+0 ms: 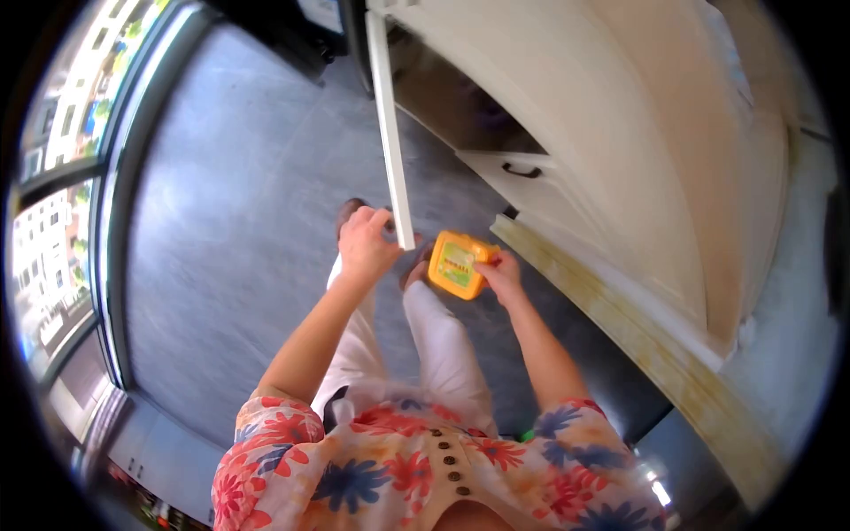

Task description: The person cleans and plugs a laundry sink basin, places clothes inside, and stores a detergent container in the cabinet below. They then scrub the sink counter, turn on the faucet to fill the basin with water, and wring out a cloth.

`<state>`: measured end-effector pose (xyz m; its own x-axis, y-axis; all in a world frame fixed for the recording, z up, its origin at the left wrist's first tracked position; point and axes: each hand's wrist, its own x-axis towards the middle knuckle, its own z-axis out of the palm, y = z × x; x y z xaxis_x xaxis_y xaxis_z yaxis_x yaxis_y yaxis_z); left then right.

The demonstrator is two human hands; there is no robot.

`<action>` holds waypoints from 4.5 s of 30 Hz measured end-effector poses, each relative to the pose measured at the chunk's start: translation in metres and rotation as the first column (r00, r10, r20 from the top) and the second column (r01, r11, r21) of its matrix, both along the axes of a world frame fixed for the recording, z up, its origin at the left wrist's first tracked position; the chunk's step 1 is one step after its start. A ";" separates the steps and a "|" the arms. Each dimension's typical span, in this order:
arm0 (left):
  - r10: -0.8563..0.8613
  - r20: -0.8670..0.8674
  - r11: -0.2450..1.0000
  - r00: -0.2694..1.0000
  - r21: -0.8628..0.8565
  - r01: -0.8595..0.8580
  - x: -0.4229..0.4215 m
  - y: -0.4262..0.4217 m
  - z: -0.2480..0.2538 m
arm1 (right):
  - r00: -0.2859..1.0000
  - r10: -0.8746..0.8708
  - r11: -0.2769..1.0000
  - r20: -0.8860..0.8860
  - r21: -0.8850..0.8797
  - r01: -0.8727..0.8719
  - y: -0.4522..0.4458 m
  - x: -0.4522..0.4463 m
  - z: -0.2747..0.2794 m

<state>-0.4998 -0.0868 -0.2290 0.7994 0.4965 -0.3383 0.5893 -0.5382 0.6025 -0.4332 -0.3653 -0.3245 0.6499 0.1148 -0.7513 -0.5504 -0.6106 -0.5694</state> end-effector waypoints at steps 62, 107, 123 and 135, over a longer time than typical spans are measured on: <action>-0.380 0.116 0.845 0.917 -0.359 0.396 0.143 -0.054 0.027 | 0.950 -0.049 0.997 -0.309 -0.068 0.030 -0.102 -0.011 0.123; 0.019 0.674 0.922 0.739 -0.297 0.247 0.310 0.266 0.319 | 0.485 -0.016 0.910 0.874 0.213 -0.355 0.217 0.223 0.412; -0.372 0.492 0.628 0.787 0.758 -0.177 0.687 0.478 0.259 | 0.503 0.340 0.750 0.795 -0.552 0.364 0.184 0.155 0.379; -0.290 0.327 0.704 0.899 0.710 -0.031 0.769 0.372 0.251 | 0.556 0.280 0.773 0.783 -0.527 0.353 0.193 0.167 0.384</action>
<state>0.2690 0.2855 0.0219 0.8511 0.3371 0.4024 0.2841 -0.9404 0.1868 -0.2660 -0.1721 0.0597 0.9671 -0.1573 0.1998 -0.0931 -0.9502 -0.2975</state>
